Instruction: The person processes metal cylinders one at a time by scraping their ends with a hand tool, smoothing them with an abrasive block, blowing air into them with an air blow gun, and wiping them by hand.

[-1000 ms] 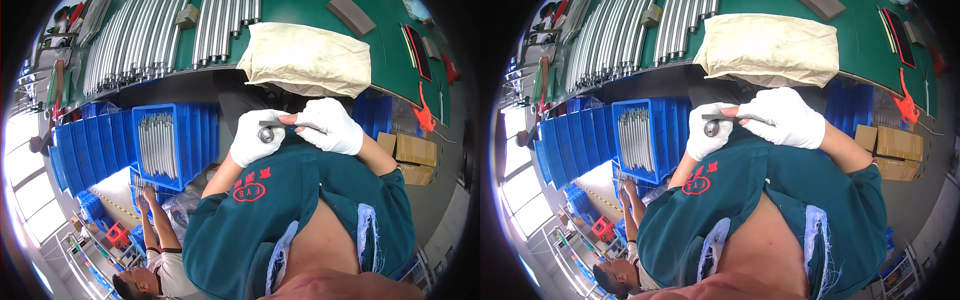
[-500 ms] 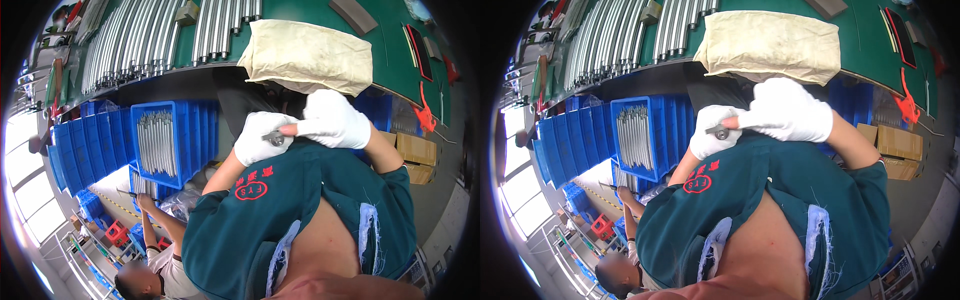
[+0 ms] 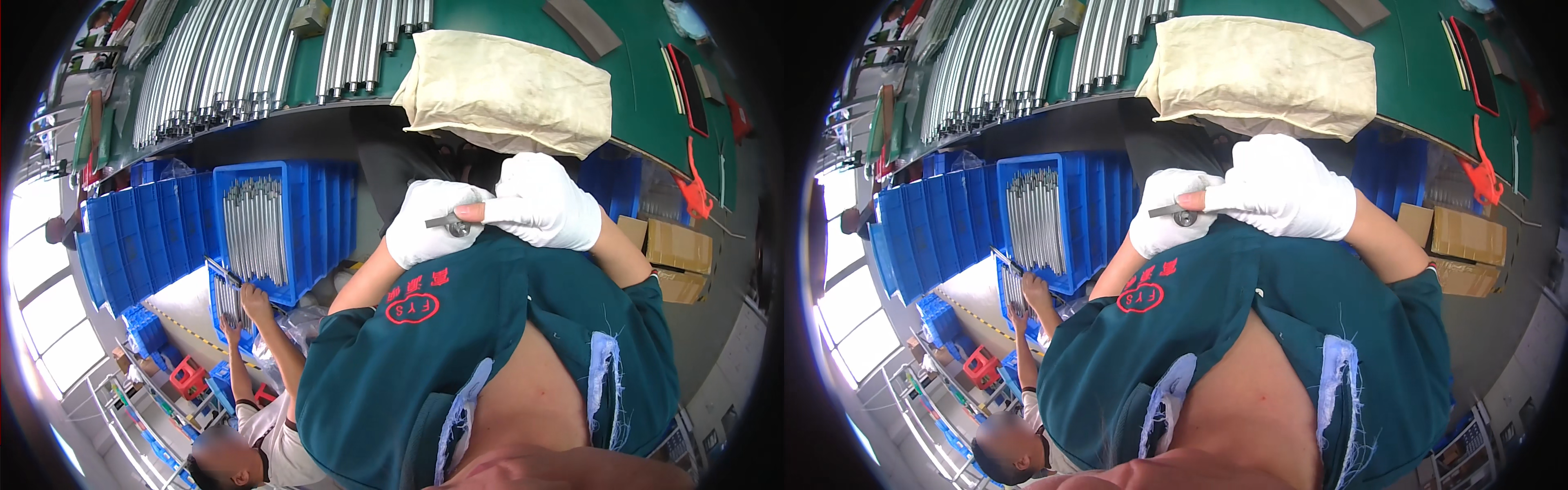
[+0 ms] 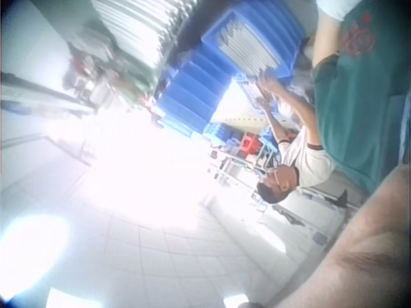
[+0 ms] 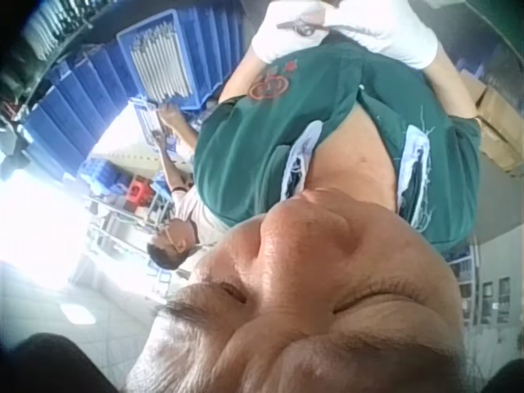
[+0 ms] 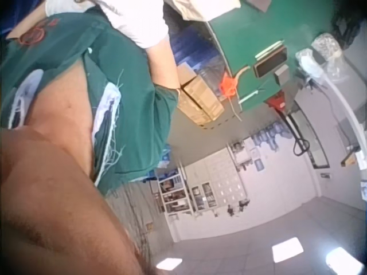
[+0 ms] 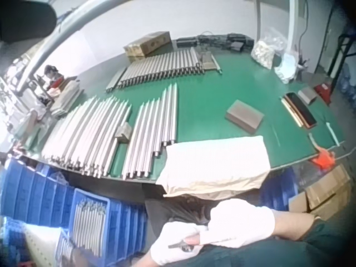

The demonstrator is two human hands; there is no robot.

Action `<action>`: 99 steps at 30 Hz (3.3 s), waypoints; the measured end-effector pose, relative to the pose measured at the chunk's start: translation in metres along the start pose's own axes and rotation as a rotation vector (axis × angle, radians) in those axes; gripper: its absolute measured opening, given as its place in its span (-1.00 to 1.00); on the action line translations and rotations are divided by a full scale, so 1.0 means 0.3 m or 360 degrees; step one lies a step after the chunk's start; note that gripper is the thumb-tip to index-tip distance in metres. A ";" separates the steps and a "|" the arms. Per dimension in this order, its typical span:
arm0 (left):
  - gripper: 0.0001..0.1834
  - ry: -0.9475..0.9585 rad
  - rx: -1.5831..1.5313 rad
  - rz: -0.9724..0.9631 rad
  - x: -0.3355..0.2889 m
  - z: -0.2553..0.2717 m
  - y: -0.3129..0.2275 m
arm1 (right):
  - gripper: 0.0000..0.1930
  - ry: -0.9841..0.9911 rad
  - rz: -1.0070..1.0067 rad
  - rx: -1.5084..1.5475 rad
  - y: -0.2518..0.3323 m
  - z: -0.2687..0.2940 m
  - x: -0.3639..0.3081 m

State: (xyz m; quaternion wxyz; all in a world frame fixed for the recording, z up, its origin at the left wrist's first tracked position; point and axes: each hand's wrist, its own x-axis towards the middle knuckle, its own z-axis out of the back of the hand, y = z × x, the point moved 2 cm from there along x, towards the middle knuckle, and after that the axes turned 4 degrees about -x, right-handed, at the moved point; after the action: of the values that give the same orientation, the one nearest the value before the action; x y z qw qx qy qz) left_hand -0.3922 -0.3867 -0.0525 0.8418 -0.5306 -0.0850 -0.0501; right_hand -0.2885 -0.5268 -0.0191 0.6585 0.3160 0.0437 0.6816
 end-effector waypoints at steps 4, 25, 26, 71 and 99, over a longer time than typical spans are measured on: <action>-0.82 -0.0082 -0.0084 -0.0006 -0.010 0.008 0.000 | -0.57 0.0040 -0.0082 0.0073 -0.041 0.018 -0.081; -0.88 0.0548 -0.0419 -0.0015 0.019 0.015 0.023 | -0.54 0.0240 0.0034 0.0027 -0.022 0.055 -0.009; -0.84 0.0516 -0.0276 -0.0026 0.019 0.024 0.014 | -0.54 0.0238 0.0007 0.0009 -0.034 0.060 -0.027; -0.82 0.0433 0.0097 0.0038 0.013 0.013 0.015 | -0.51 0.0004 0.0052 -0.0055 0.023 0.022 0.007; -0.84 0.0579 -0.0066 0.0061 0.015 0.020 0.019 | -0.45 0.0255 -0.0085 -0.0041 -0.016 0.065 -0.040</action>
State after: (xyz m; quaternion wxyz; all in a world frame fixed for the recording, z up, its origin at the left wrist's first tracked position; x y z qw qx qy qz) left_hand -0.3873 -0.3789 -0.0542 0.8329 -0.5317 0.0797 -0.1311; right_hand -0.2757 -0.5443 -0.0105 0.6750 0.2506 0.0958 0.6873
